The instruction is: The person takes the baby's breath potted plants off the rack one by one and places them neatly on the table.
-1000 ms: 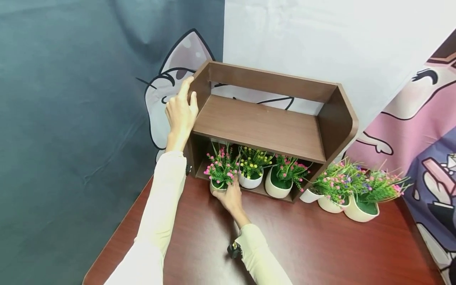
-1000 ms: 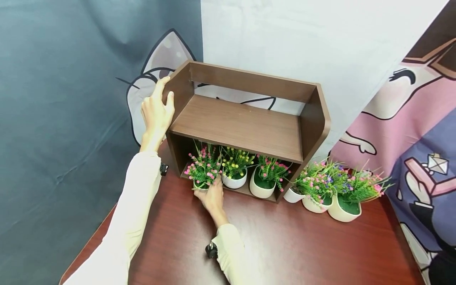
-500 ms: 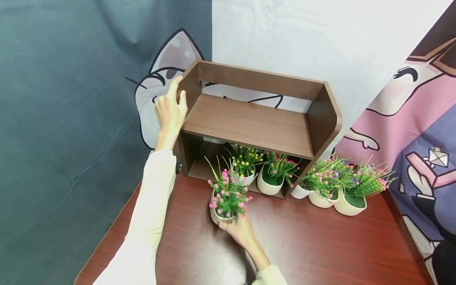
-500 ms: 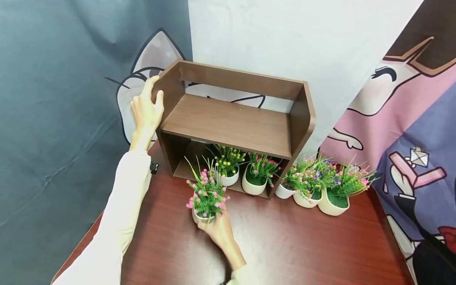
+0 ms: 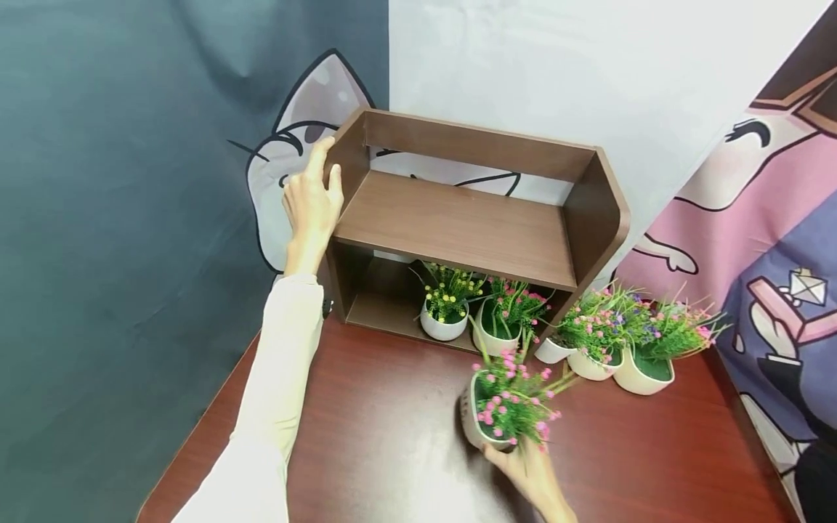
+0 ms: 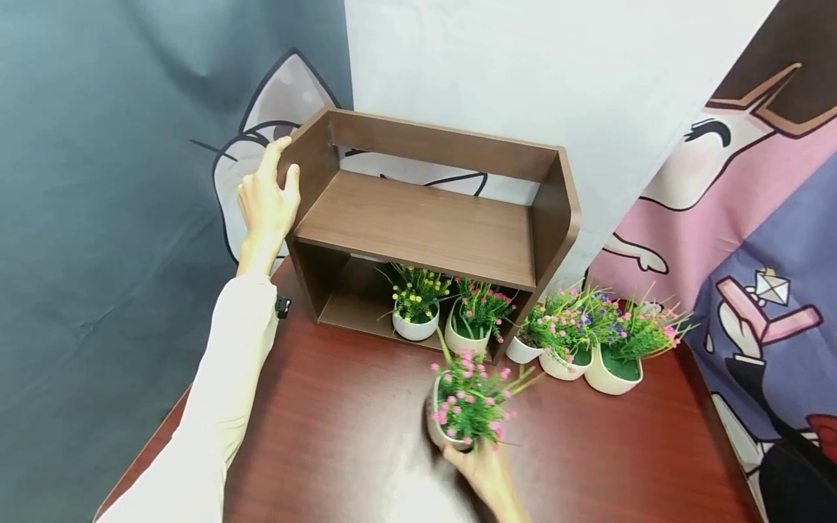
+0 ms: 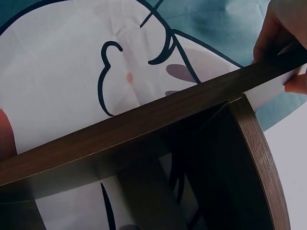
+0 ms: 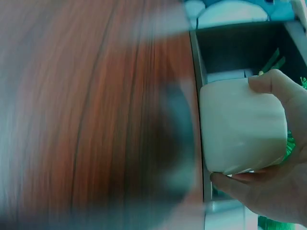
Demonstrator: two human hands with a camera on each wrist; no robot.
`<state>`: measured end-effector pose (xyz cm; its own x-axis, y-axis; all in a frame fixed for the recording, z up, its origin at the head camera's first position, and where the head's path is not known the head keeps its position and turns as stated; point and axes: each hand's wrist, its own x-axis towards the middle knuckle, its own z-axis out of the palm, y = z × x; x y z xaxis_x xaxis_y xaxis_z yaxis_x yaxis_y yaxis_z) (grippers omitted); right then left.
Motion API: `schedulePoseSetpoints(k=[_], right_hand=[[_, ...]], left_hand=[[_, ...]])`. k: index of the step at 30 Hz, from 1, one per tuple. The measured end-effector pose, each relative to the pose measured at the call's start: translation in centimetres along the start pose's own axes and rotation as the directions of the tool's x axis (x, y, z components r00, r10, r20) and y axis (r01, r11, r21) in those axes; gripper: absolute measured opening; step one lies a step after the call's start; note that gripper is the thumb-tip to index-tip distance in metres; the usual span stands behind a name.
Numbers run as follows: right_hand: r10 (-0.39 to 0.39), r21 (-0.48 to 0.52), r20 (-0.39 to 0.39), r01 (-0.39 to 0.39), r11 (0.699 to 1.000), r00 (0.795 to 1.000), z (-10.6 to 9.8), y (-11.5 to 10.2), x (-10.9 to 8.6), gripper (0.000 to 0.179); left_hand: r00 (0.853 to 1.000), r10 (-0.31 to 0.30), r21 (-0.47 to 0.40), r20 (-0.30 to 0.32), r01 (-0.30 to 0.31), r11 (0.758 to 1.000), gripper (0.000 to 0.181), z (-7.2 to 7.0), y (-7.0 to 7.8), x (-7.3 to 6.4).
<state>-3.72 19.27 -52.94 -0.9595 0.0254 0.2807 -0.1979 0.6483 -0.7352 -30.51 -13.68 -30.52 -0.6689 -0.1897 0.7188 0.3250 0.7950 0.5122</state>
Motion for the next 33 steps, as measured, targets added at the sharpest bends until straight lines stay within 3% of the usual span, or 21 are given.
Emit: schedulePoseSetpoints(k=[5, 11, 13, 19, 26, 30, 33], right_hand=[[0.078, -0.06, -0.071, -0.082, 0.995, 0.994, -2.8, 2.4, -0.2, 0.09], [0.234, -0.076, -0.074, -0.239, 0.968, 0.969, -5.6, 3.9, 0.3, 0.092], [0.206, -0.077, -0.088, -0.213, 0.974, 0.975, -6.2, 4.3, 0.8, 0.09], [-0.007, -0.151, -0.136, -0.014, 0.989, 0.991, -7.2, 6.0, 1.9, 0.079], [0.095, -0.102, -0.075, -0.103, 0.989, 0.993, -8.1, 7.4, 1.5, 0.092], [0.09, -0.122, -0.049, -0.096, 0.988, 0.995, -8.0, 8.0, 2.1, 0.081], [0.14, -0.165, 0.006, -0.137, 0.977, 0.99, -7.5, 8.4, 2.2, 0.068]], left_hand=[[1.0, 0.008, 0.002, -0.008, -0.008, 1.0, 0.036, 0.4, 0.6, 0.0], [1.0, 0.018, 0.002, -0.016, -0.018, 1.0, 0.036, 0.3, 0.9, 0.4], [1.0, 0.011, 0.004, -0.017, -0.011, 1.0, 0.037, 0.2, 0.9, 0.6], [1.0, -0.006, 0.008, -0.024, 0.006, 1.0, 0.037, -0.1, 0.8, 0.4], [1.0, -0.001, 0.012, -0.003, 0.001, 1.0, 0.036, 0.4, 0.7, -0.5], [1.0, -0.006, -0.001, -0.001, 0.006, 1.0, 0.035, 0.2, 0.7, -0.5], [1.0, -0.012, 0.001, 0.001, 0.012, 1.0, 0.035, -0.1, 0.6, -0.5]])
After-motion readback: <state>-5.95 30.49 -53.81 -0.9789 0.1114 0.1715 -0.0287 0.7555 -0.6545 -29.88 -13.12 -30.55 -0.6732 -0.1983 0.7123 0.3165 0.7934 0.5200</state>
